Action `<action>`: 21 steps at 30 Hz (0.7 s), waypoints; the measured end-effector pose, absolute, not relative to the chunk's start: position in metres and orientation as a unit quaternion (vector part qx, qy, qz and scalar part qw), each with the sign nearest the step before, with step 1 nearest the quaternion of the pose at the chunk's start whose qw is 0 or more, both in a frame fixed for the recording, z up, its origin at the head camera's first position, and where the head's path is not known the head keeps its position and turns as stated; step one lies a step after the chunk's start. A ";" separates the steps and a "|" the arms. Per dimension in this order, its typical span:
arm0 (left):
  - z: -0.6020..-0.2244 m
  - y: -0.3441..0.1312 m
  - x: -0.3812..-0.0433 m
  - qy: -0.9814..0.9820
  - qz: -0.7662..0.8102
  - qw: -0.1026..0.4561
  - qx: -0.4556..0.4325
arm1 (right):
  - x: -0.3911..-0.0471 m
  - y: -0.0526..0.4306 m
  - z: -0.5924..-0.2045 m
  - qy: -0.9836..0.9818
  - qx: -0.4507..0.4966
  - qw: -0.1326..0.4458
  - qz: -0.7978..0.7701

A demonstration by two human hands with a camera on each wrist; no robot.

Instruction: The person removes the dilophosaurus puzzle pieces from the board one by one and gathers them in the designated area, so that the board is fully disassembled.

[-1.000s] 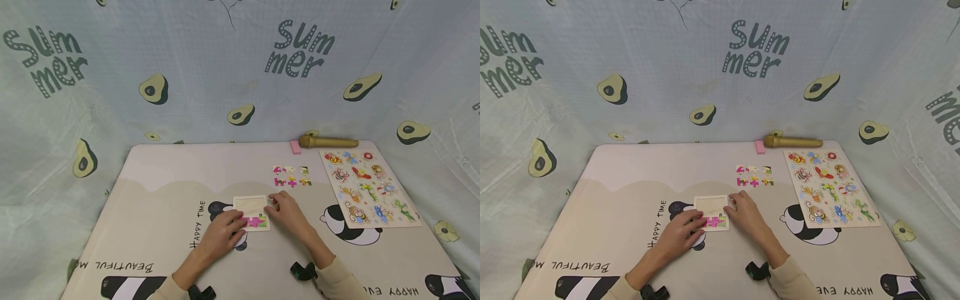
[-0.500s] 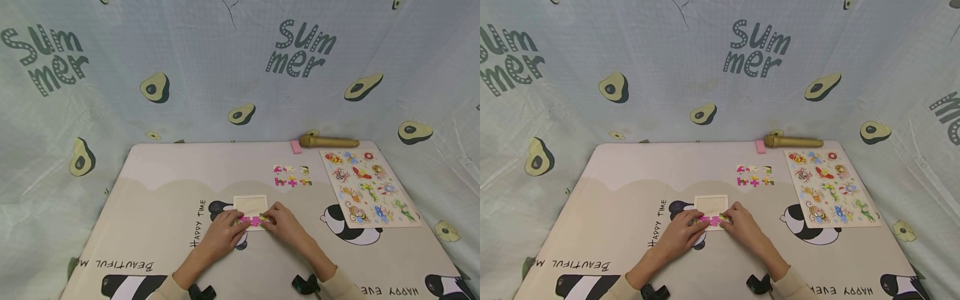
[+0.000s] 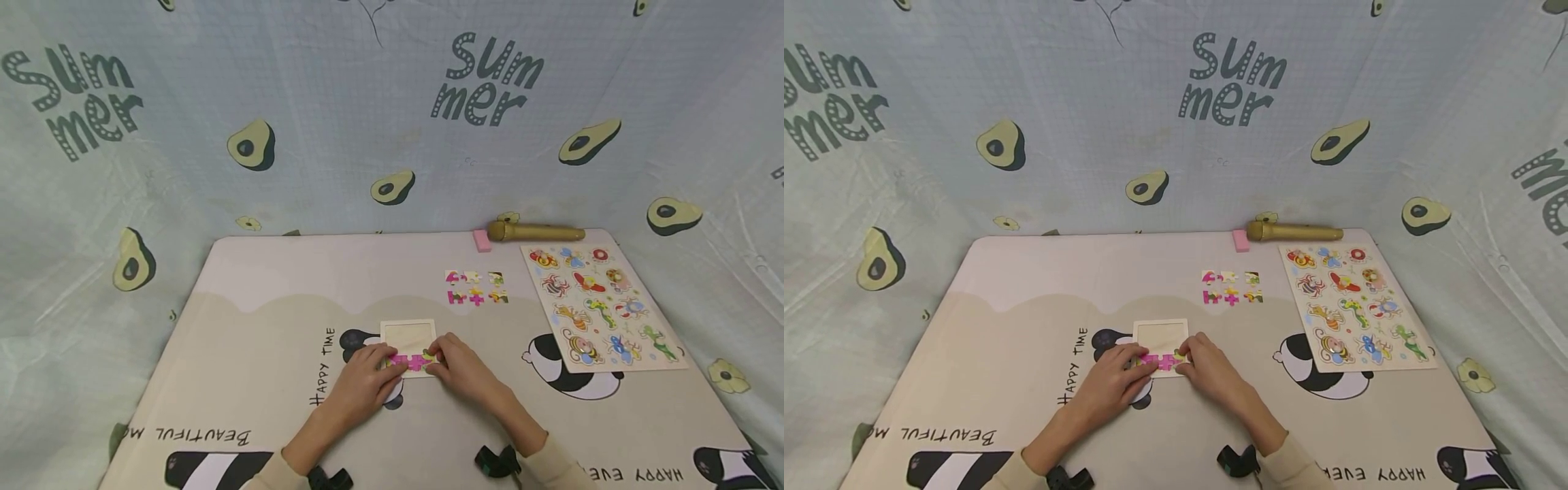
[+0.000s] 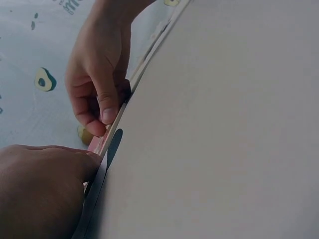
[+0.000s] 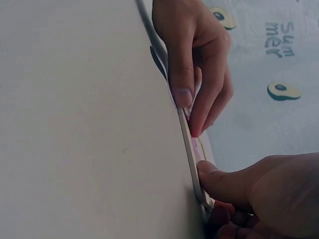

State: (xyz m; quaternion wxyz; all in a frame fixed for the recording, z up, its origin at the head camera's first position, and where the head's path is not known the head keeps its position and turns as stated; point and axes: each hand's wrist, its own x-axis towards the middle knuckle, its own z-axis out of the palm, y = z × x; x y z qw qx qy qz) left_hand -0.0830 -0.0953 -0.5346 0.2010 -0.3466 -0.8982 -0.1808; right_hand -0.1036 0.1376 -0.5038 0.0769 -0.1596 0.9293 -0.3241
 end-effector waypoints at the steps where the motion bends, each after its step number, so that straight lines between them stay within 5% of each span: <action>1: -0.534 -0.095 -0.083 -0.899 -0.180 0.199 -0.345 | -0.104 0.138 -0.504 0.928 -0.162 0.077 -0.325; 21: -0.535 -0.096 -0.083 -0.897 -0.183 0.202 -0.347 | -0.109 0.145 -0.504 0.893 -0.160 0.103 -0.408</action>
